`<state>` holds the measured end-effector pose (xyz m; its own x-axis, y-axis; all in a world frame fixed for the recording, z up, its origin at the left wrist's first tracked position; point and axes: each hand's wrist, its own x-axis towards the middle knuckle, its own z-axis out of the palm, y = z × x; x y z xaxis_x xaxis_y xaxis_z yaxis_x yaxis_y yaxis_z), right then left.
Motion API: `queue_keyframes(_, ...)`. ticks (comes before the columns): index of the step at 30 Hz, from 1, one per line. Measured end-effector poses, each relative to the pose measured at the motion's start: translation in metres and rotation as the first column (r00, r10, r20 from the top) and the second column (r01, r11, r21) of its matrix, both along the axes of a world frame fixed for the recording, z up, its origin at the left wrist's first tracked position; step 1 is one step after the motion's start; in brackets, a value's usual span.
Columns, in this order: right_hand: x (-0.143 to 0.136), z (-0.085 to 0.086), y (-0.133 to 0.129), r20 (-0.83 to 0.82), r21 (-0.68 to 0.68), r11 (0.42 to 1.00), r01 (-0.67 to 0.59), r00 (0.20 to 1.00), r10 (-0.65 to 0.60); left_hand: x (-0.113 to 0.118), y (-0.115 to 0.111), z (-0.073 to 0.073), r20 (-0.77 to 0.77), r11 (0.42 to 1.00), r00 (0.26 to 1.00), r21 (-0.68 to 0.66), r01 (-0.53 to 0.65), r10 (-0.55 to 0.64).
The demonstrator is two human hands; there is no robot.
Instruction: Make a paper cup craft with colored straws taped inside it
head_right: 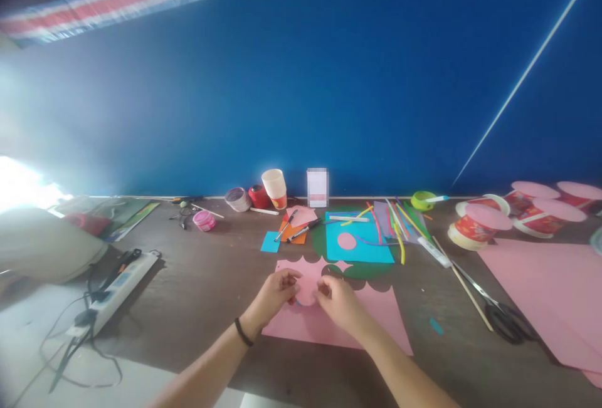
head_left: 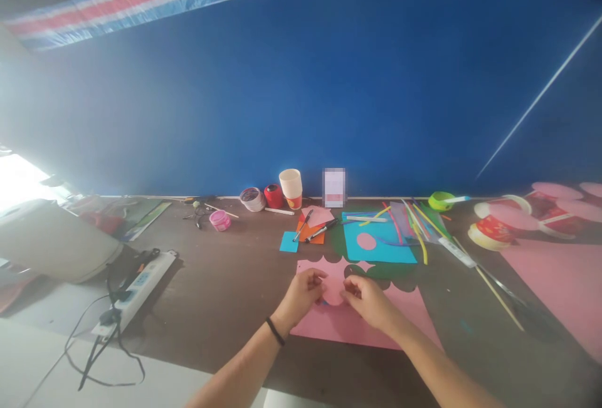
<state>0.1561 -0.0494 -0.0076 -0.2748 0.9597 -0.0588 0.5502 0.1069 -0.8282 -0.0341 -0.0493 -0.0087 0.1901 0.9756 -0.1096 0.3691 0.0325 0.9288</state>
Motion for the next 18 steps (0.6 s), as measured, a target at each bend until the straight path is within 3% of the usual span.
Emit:
queue_keyframes(4,0.009,0.001,0.001,0.008,0.01,0.999,0.031,0.999,-0.031,-0.02,0.009,0.005,-0.214,0.987,0.975,0.157,-0.022,0.056)
queue_keyframes(9,0.046,-0.001,-0.009,0.06,-0.02,0.997,0.068,0.996,-0.067,-0.065,0.044,0.009,-0.492,0.941,0.855,0.339,0.017,0.162)
queue_keyframes(14,0.072,-0.007,-0.022,0.105,-0.042,0.994,0.105,0.989,-0.101,-0.085,0.075,0.008,-0.688,0.921,0.722,0.321,0.219,0.069)
queue_keyframes(18,0.079,-0.009,-0.027,0.087,-0.062,0.988,0.142,0.987,-0.137,-0.089,0.081,0.007,-0.789,0.91,0.614,0.237,0.339,-0.023)
